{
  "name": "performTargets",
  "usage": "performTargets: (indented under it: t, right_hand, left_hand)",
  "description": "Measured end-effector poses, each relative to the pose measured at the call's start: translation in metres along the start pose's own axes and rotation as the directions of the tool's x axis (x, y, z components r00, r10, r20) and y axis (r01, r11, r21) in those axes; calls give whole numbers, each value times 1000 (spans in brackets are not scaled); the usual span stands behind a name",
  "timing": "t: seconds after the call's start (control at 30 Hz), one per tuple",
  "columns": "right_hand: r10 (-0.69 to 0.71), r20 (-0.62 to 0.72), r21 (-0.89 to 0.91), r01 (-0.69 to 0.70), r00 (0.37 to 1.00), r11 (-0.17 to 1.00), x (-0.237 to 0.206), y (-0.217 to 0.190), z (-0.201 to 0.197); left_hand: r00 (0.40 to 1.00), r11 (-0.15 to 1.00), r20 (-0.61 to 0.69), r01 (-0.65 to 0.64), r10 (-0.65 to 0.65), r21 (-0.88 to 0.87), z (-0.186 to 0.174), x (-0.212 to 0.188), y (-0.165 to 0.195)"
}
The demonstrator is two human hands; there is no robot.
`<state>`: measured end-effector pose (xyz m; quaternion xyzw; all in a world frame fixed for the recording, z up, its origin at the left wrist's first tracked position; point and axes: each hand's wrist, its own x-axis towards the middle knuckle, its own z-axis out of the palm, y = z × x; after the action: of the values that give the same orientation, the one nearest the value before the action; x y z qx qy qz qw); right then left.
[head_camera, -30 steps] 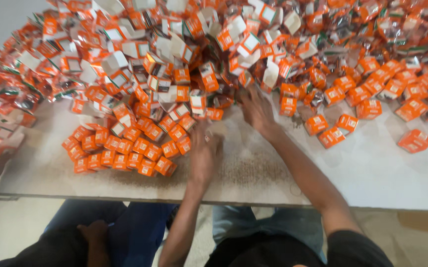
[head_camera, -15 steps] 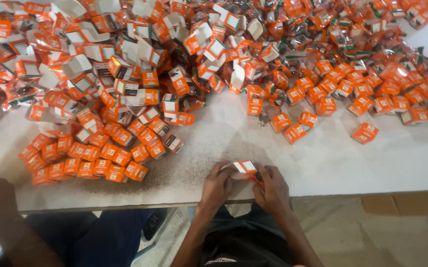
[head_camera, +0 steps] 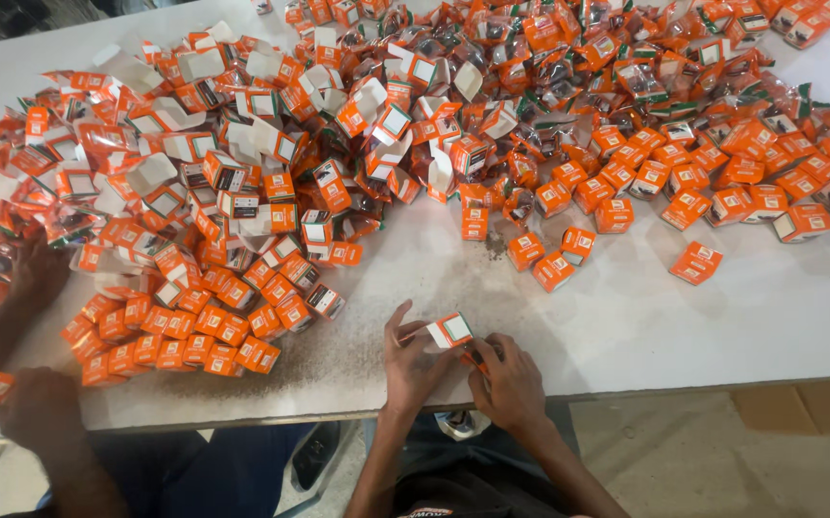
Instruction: The person folds small orange product boxes closed one at a time at a large table covered with open boxes and plastic-wrapped items, pressing the flaps shut and placing each finished box with the pile. A second person's hands occasionally appear at the left edge handling boxes as well.
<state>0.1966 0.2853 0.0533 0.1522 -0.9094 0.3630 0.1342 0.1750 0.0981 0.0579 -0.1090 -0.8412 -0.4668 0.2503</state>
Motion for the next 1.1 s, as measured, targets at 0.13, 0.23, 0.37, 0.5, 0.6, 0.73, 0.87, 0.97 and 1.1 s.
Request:
performTargets:
  t: [0.13,0.23,0.37,0.5,0.6,0.73,0.87,0.97,1.1]
  right_hand:
    - [-29,-4,-5,29,1000,1000,-1,6,-6]
    - [-69,-30,-29,68,997,997,5,12,-7]
    - [-8,-51,37,10,999,999,-7,11,-4]
    - [-85,-84,-26,83,993,996,-18,8,-9]
    - [-46,-46,46,49,998,998,-22,6,-14]
    - [71,-72,493,-27,995,869,-11,16,-17]
    - [154,-36,717,-82,987,693,44,31,-9]
    - [-86,-160,543,160,983,824,109,26,4]
    - [-232,-196,200,271,953,942,172,3,25]
  left_hand:
    - [990,991,-46,131,-130,31,14,6,-10]
    - [959,959,-43,280,-282,-47,27,9,-14]
    - [990,990,-130,70,-54,124,27,-7,-15]
    - [975,985,-217,-18,57,174,25,-10,-8]
    - [996,989,-84,5,8,148,18,-14,5]
    - [955,951,162,-273,249,147,11,5,8]
    - [912,958,337,-275,233,83,5,56,-13]
    - [888,990,438,117,-139,77,13,98,-28]
    - [945,865,314,79,94,-496,17,126,-36]
